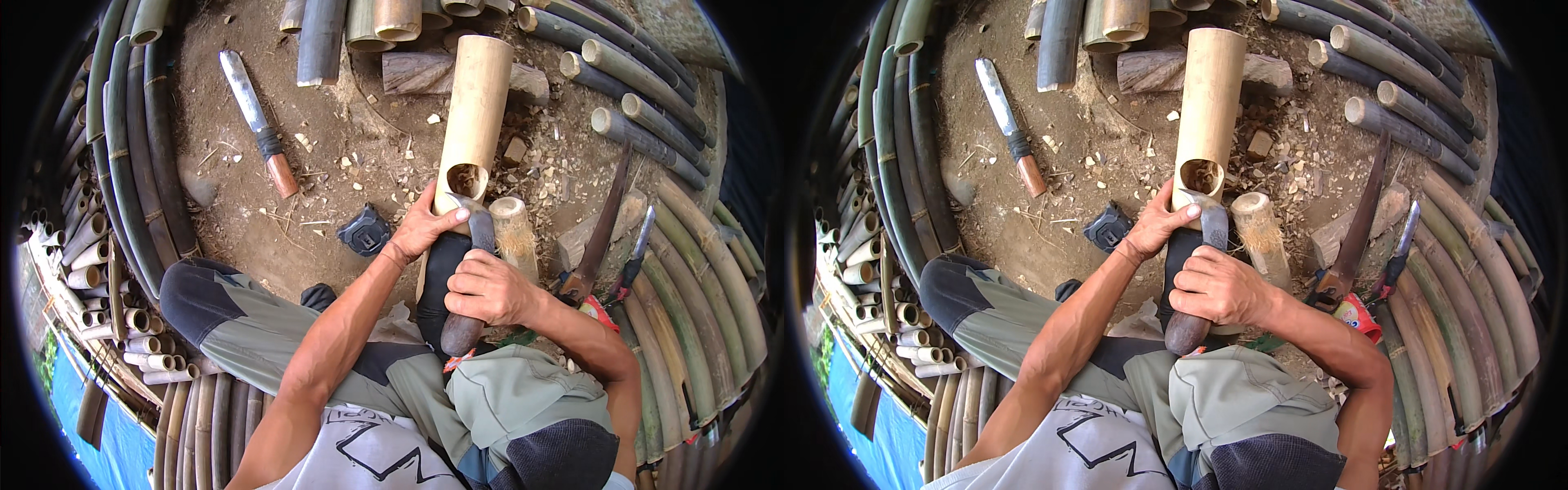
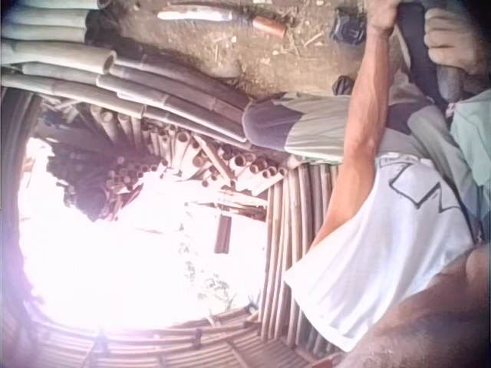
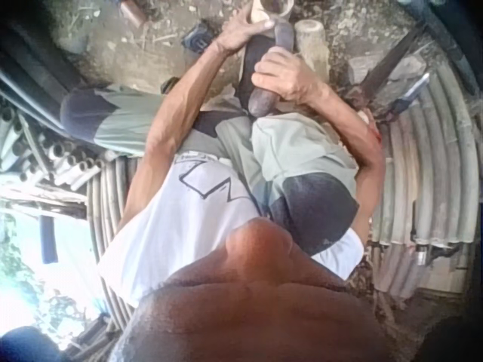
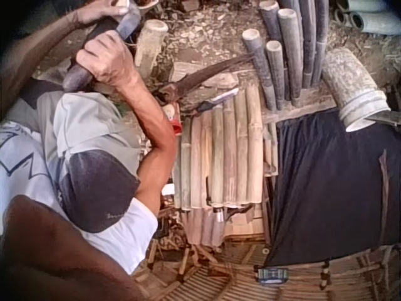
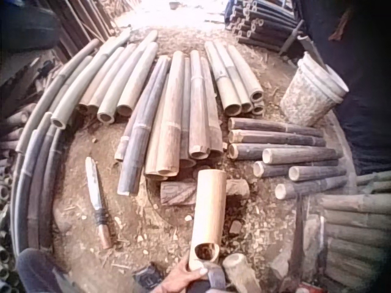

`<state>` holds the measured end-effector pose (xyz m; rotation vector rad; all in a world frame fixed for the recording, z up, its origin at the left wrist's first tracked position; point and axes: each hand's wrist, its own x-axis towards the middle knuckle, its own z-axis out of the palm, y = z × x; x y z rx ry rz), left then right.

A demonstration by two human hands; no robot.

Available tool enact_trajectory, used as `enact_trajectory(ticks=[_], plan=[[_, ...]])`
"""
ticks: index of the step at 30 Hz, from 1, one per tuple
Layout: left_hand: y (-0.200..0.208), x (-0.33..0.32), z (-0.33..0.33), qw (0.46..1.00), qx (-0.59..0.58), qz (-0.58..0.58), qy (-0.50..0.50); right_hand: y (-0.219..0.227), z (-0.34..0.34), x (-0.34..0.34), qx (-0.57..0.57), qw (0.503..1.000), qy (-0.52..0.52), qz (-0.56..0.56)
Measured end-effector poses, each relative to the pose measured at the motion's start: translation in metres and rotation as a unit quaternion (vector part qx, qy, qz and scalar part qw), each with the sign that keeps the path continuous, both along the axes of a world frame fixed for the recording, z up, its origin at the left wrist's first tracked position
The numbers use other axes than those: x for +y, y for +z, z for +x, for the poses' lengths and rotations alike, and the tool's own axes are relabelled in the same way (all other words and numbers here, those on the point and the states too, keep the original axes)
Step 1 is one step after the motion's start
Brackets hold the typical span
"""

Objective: The person sits on the ground and uses a chisel to carve a circular hole into a bamboo segment. They repeatedly check the fit of a smaller bamboo piece into the hole and adjust the carving. The person also uses a knife to cut a bamboo segment and a mallet to drive the chisel.

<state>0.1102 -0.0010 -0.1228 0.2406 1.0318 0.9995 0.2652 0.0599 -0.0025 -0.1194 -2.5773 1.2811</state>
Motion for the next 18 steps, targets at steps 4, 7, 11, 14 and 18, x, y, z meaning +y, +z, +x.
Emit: enact_trajectory(ticks=[4, 7, 11, 14, 18], plan=[[0.004, 0.004, 0.004, 0.999, 0.004, -0.029, 0.025, -0.02, 0.002, -0.002, 0.005, 0.999, 0.005, 0.051], [0.006, 0.004, 0.007, 0.997, 0.054, -0.039, 0.035, -0.032, 0.003, -0.008, 0.005, 0.995, 0.013, 0.098], [0.007, 0.006, 0.012, 0.987, 0.157, -0.043, 0.006, -0.049, 0.005, -0.008, 0.018, 0.988, 0.002, 0.153], [0.009, 0.009, 0.013, 0.987, 0.159, -0.038, 0.008, -0.044, 0.005, -0.007, 0.025, 0.991, -0.036, 0.123], [0.011, 0.006, 0.003, 0.995, 0.078, -0.015, 0.053, -0.002, -0.017, 0.031, 0.091, 0.934, -0.303, -0.163]])
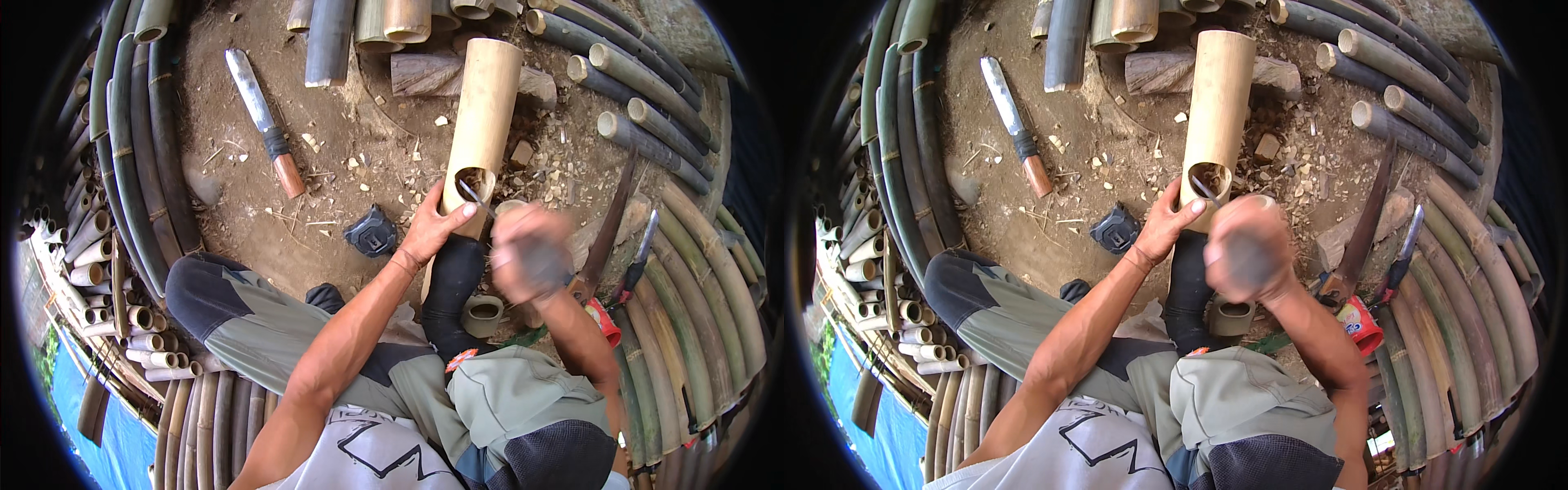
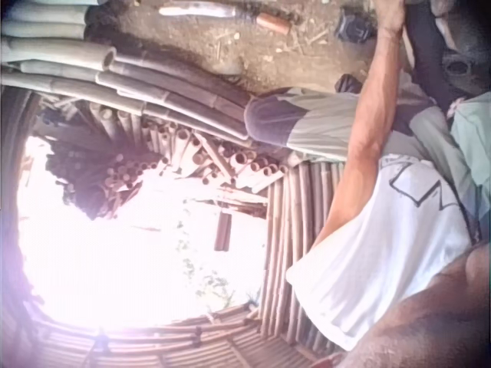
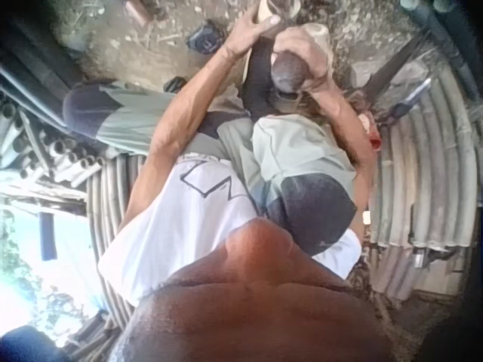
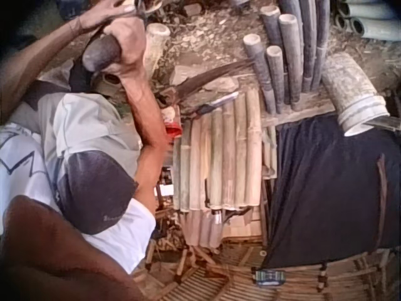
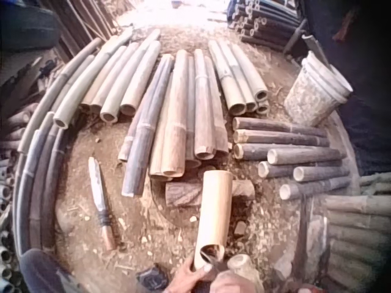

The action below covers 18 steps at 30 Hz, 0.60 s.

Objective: The person sits on the ground and uses a chisel to carve a circular hole into a bamboo segment. They repeatedly check the fit of a smaller bamboo piece into the hole and adjust the carving. The person also uses a knife to cut a bamboo segment and a mallet to drive the chisel.

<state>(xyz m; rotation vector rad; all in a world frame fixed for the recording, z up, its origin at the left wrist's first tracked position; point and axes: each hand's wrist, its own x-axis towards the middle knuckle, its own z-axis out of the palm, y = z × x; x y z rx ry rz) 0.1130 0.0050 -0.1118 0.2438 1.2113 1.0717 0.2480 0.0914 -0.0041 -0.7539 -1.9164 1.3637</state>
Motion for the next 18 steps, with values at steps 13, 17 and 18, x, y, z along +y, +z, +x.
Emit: enact_trajectory(ticks=[13, 17, 18], plan=[[0.011, 0.032, 0.011, 0.978, 0.149, -0.134, -0.057, -0.014, -0.014, 0.065, 0.138, 0.926, -0.207, -0.284], [0.003, 0.025, 0.01, 0.98, 0.132, -0.141, -0.045, -0.028, -0.021, 0.085, 0.084, 0.916, -0.136, -0.367], [0.004, 0.024, 0.009, 0.981, 0.123, -0.145, -0.043, -0.03, -0.023, 0.093, 0.074, 0.919, -0.124, -0.366]])
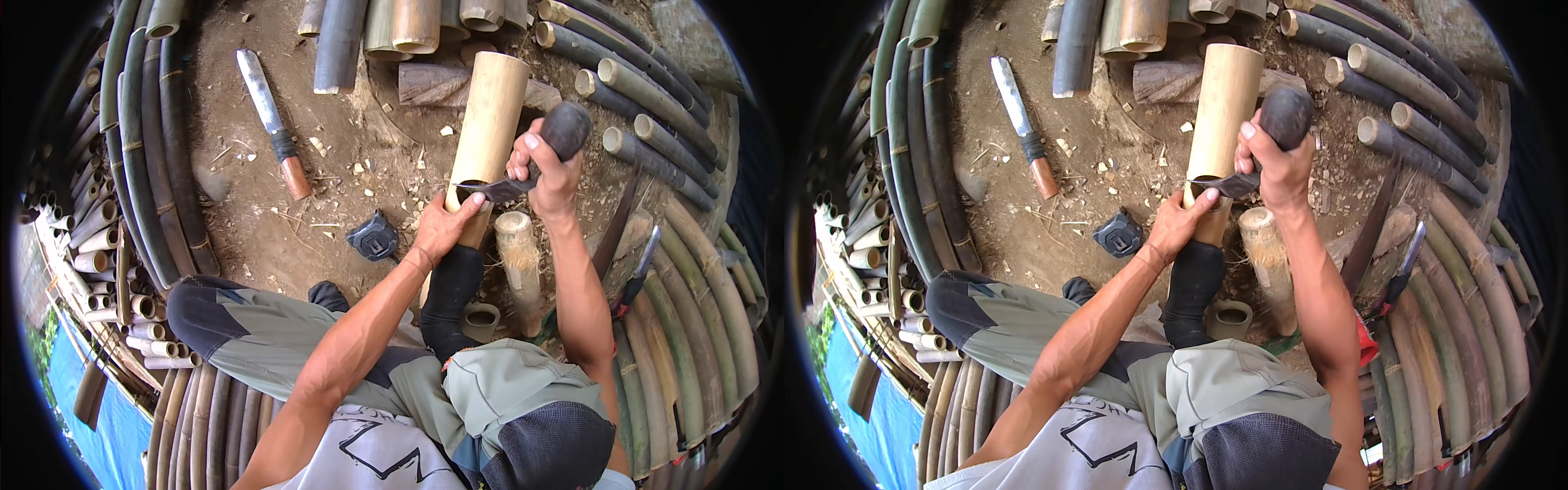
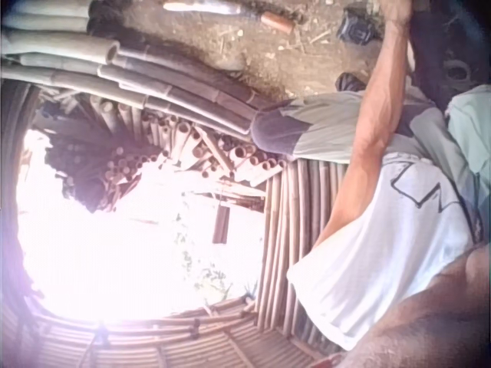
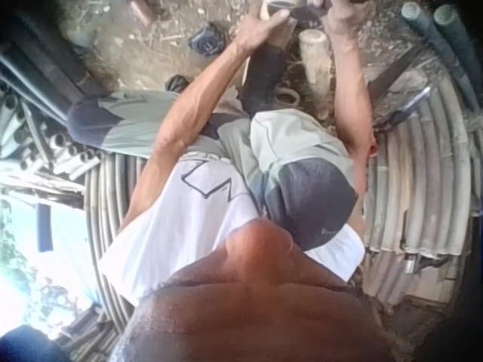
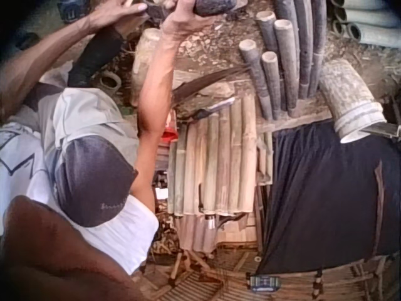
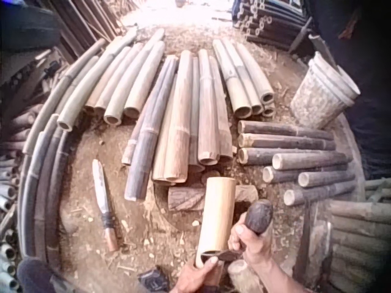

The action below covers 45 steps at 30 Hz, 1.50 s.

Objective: The person sits on the ground and uses a chisel to carve a circular hole into a bamboo segment. They repeatedly check the fit of a smaller bamboo piece into the hole and adjust the carving. The person also uses a knife to cut a bamboo segment and a mallet to drive the chisel.

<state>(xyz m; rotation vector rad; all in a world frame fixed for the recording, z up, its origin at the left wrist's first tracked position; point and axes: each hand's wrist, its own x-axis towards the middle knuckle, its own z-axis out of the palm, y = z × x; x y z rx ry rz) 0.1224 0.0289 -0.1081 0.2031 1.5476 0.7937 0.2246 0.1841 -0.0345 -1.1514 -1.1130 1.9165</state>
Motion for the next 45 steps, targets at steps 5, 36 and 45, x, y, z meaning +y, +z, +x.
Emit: enact_trajectory(ticks=[5, 36, 45], plan=[[0.017, -0.021, -0.016, 0.986, 0.094, 0.035, -0.133, 0.029, 0.0, 0.003, -0.018, 0.995, 0.099, 0.011], [0.02, -0.08, -0.031, 0.867, 0.266, 0.24, -0.346, 0.012, 0.151, 0.0, -0.274, 0.933, -0.218, -0.087], [0.029, -0.069, -0.032, 0.915, 0.267, 0.085, -0.29, 0.279, 0.177, 0.143, -0.374, 0.794, -0.26, 0.402]])
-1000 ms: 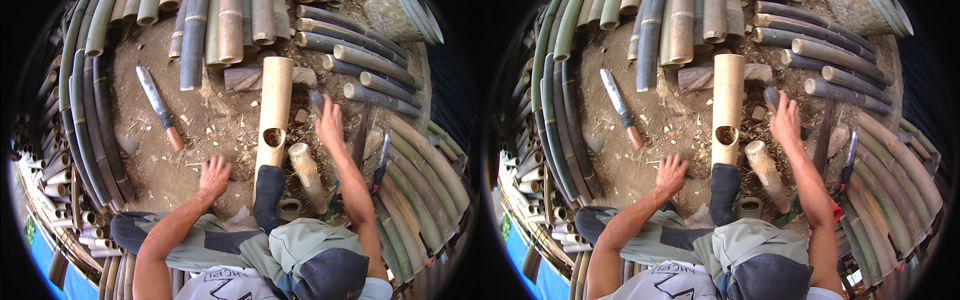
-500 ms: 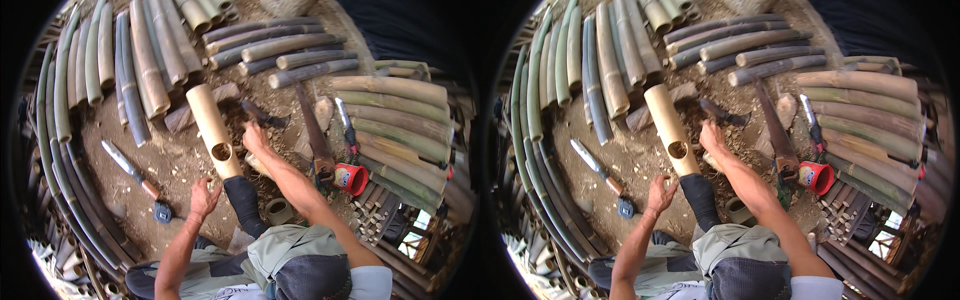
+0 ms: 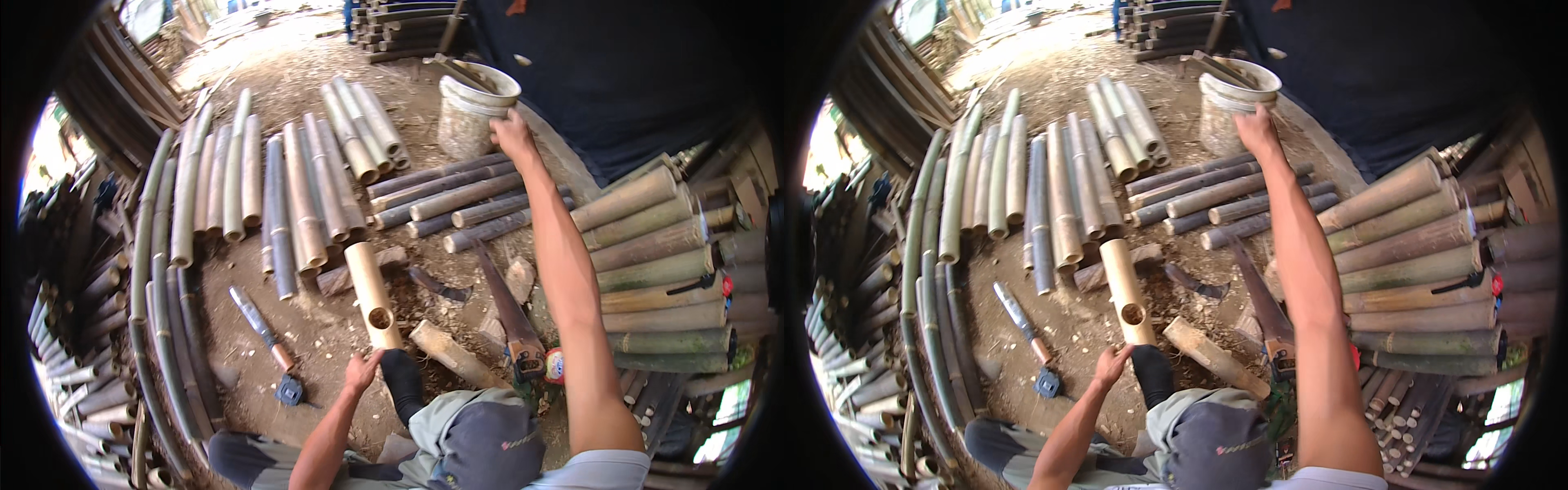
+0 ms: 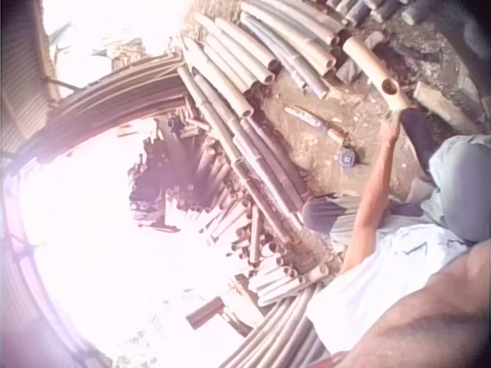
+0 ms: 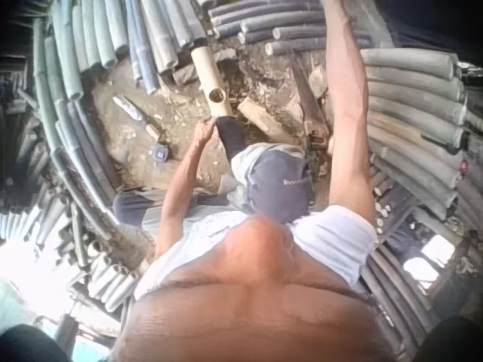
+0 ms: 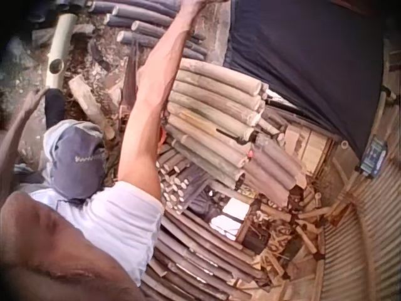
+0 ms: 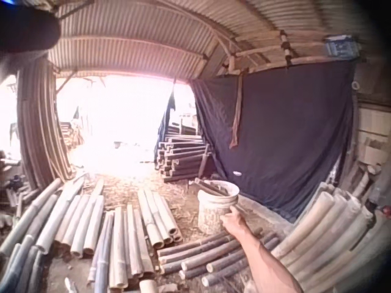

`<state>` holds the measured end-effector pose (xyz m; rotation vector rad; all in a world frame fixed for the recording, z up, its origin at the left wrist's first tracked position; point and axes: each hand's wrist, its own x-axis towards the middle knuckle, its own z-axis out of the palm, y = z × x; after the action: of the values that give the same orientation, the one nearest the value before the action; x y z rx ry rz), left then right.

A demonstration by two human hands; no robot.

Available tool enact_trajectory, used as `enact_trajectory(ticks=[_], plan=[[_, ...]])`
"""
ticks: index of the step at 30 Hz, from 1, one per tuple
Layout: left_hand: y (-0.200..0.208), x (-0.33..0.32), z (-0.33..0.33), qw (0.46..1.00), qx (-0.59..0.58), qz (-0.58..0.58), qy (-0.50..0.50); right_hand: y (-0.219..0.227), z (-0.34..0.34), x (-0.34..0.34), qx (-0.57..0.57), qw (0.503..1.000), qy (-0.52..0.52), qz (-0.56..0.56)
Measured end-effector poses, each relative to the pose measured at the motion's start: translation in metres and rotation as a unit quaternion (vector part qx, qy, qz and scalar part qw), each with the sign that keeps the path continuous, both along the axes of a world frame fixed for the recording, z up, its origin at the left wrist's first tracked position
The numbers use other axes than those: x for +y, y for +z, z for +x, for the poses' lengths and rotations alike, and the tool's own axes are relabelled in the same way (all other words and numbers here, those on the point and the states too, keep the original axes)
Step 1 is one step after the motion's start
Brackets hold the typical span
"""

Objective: The person sits on the ground and uses a chisel to carve a circular hole into a bamboo segment. They repeatedly check the fit of a smaller bamboo piece into the hole and adjust the carving. The person also uses a knife to cut a bamboo segment and a mallet to drive the chisel.

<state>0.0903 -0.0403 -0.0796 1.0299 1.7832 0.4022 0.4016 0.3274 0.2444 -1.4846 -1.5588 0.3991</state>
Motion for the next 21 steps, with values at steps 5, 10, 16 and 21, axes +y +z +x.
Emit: enact_trajectory(ticks=[5, 10, 16, 21], plan=[[-0.002, 0.033, 0.033, 0.999, -0.006, -0.025, 0.028, -0.174, -0.027, -0.181, -0.197, 0.95, 0.213, -0.113], [-0.034, 0.057, 0.062, 0.995, -0.029, 0.003, 0.093, -0.3, 0.025, -0.395, -0.35, 0.833, 0.131, -0.408], [-0.031, 0.045, -0.005, 0.994, -0.016, 0.081, 0.068, -0.346, 0.067, -0.485, -0.329, 0.83, 0.056, -0.446], [0.064, 0.061, -0.082, 0.951, 0.226, 0.029, -0.208, -0.33, 0.093, -0.45, -0.333, 0.797, 0.07, -0.498]])
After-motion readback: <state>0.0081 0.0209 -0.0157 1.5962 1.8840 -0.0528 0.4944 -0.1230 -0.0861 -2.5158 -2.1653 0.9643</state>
